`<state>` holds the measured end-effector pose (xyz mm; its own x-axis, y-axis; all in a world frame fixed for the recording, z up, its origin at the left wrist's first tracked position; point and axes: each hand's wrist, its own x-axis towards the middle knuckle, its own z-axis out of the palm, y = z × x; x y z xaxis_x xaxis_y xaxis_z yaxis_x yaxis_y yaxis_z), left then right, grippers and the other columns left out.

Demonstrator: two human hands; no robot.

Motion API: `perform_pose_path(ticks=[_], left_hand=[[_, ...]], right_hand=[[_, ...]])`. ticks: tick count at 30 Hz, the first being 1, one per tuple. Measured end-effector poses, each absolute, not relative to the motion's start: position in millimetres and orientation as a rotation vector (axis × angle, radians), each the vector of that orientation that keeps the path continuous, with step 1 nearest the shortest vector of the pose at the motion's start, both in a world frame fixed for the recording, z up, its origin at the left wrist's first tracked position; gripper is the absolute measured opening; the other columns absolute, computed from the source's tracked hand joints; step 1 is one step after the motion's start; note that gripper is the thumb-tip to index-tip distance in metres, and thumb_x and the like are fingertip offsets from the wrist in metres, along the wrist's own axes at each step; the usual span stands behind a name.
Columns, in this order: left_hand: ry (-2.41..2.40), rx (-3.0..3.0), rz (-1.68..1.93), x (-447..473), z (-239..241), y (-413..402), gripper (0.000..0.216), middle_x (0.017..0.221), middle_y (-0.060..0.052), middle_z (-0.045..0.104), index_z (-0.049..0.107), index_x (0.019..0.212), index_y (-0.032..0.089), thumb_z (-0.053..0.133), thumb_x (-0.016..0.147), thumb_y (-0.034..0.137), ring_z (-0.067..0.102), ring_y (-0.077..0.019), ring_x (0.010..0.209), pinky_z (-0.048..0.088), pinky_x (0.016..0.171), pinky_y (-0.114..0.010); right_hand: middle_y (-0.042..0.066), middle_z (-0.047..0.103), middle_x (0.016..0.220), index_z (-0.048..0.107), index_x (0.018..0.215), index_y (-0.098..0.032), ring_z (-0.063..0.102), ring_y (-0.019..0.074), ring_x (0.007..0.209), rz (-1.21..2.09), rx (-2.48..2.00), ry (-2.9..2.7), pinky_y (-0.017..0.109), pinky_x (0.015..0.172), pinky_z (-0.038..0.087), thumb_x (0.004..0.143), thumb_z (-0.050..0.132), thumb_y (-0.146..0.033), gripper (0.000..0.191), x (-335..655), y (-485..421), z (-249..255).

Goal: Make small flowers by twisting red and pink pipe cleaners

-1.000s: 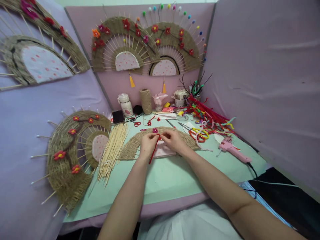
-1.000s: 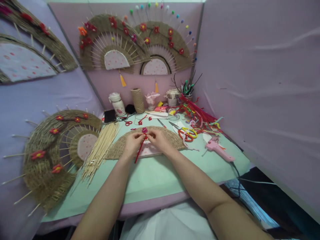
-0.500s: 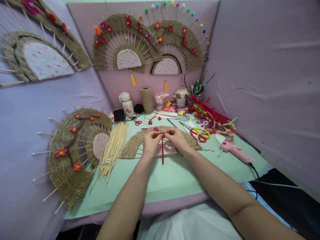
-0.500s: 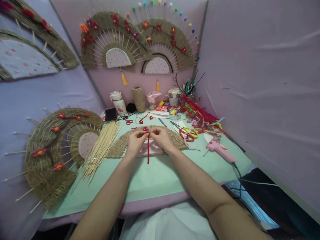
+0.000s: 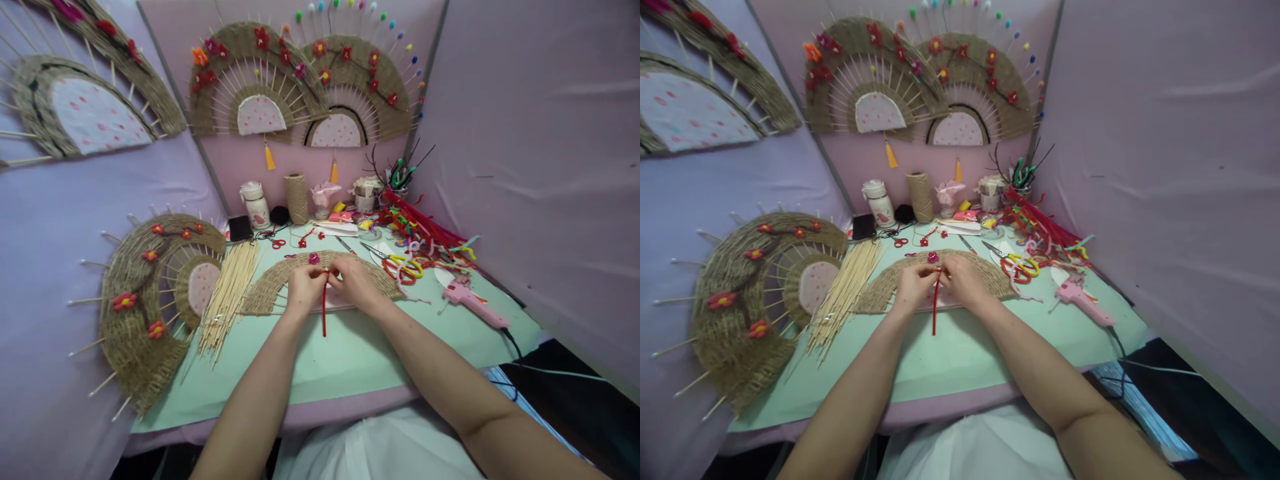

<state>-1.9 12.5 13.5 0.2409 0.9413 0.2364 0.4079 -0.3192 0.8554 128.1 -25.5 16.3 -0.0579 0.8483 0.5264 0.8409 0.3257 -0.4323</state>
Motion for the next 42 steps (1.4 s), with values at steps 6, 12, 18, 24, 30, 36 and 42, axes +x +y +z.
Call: perform_pose_path(ticks=[6, 12, 18, 24, 30, 36, 42], left_hand=[[1.219, 1.596, 1.036, 1, 15, 11, 0.014, 0.057, -0.001, 0.063, 0.070, 0.068, 0.015, 0.060, 0.061, 0.021, 0.052, -0.0114, 0.052, 0.039, 0.052, -0.022], [1.156, 1.361, 1.059, 2, 18, 14, 0.017, 0.053, -0.001, 0.059, 0.068, 0.069, 0.013, 0.064, 0.060, 0.026, 0.046, -0.0083, 0.045, 0.035, 0.044, -0.020], [1.155, 1.312, 1.075, 3, 20, 13, 0.014, 0.051, 0.000, 0.057, 0.068, 0.069, 0.013, 0.062, 0.061, 0.023, 0.045, -0.0083, 0.044, 0.034, 0.042, -0.020], [1.144, 1.368, 1.111, 3, 13, 16, 0.016, 0.059, -0.003, 0.063, 0.068, 0.071, 0.013, 0.062, 0.061, 0.024, 0.051, -0.0099, 0.049, 0.037, 0.045, -0.020], [1.150, 1.495, 1.132, 3, 10, 18, 0.013, 0.063, -0.003, 0.064, 0.065, 0.069, 0.014, 0.062, 0.061, 0.024, 0.056, -0.0126, 0.058, 0.041, 0.054, -0.022], [1.285, 1.819, 1.075, 0, 8, 16, 0.005, 0.057, 0.000, 0.061, 0.061, 0.058, 0.016, 0.057, 0.060, 0.018, 0.055, -0.0125, 0.057, 0.039, 0.057, -0.024], [1.261, 1.637, 1.055, 0, 10, 17, 0.008, 0.059, -0.001, 0.062, 0.063, 0.064, 0.015, 0.058, 0.061, 0.021, 0.053, -0.0117, 0.055, 0.038, 0.052, -0.022]], right_hand=[[0.002, 0.058, 0.065, 0.056, 0.065, -0.016, 0.049, 0.0138, 0.063, 0.152, -1.474, -1.780, 0.024, 0.060, 0.035, 0.070, 0.049, -0.015, 0.009, 132, -24, 19], [0.002, 0.062, 0.067, 0.063, 0.073, -0.014, 0.053, 0.0126, 0.062, 0.602, -1.361, -1.488, 0.022, 0.058, 0.040, 0.074, 0.049, -0.029, 0.021, 138, -18, 16], [0.001, 0.059, 0.063, 0.062, 0.069, -0.014, 0.051, 0.0116, 0.057, 0.663, -1.394, -1.424, 0.021, 0.053, 0.039, 0.072, 0.050, -0.032, 0.021, 138, -17, 15], [0.000, 0.057, 0.060, 0.060, 0.066, -0.014, 0.048, 0.0096, 0.051, 0.765, -1.452, -1.398, 0.019, 0.046, 0.036, 0.068, 0.054, -0.034, 0.021, 136, -18, 11], [-0.001, 0.054, 0.055, 0.060, 0.066, -0.014, 0.043, 0.0081, 0.046, 0.721, -1.507, -1.407, 0.019, 0.043, 0.031, 0.069, 0.051, -0.033, 0.021, 132, -18, 8], [-0.001, 0.054, 0.053, 0.056, 0.058, -0.015, 0.045, 0.0092, 0.050, 0.431, -1.658, -1.554, 0.020, 0.045, 0.027, 0.065, 0.053, -0.025, 0.012, 125, -21, 8], [-0.001, 0.057, 0.056, 0.059, 0.063, -0.015, 0.048, 0.0098, 0.050, 0.664, -1.587, -1.482, 0.020, 0.046, 0.032, 0.070, 0.050, -0.027, 0.017, 131, -21, 13]])
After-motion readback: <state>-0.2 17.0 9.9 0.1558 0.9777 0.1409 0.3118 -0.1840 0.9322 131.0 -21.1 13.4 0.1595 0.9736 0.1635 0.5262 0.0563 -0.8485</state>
